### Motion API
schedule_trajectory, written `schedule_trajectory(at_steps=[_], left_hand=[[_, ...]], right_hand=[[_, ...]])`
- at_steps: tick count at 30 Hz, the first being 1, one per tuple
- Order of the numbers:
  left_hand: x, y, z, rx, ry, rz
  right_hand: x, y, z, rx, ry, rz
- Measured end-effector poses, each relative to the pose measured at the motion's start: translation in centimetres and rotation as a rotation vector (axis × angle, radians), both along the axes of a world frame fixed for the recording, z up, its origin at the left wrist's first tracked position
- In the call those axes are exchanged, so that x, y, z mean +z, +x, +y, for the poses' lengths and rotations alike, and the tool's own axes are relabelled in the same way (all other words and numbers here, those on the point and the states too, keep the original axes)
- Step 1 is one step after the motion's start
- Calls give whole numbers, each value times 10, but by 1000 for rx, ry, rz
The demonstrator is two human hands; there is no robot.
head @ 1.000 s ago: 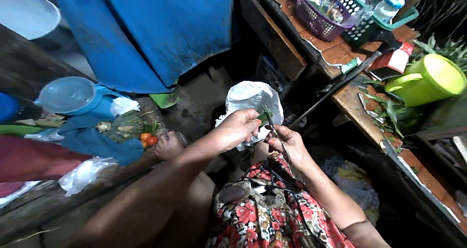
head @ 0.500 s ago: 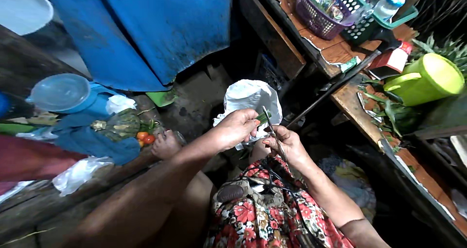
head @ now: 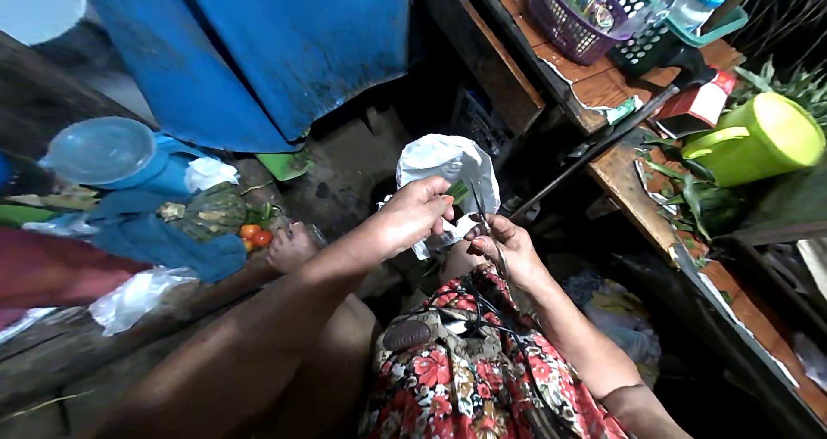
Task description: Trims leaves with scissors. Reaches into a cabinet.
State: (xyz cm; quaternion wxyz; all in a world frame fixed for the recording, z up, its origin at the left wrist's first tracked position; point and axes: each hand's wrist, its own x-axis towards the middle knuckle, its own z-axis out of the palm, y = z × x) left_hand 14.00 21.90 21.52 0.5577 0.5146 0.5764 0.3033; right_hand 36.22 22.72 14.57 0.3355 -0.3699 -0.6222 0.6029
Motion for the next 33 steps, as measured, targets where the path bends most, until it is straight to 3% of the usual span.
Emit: schedule_trajectory(at_steps=[15, 33], left_hand=[[5, 4, 0, -134, -15, 161], [1, 0, 0, -152, -46, 184]], right_hand=[[10, -6, -3, 22, 62, -117], [3, -1, -2, 20, 126, -143]])
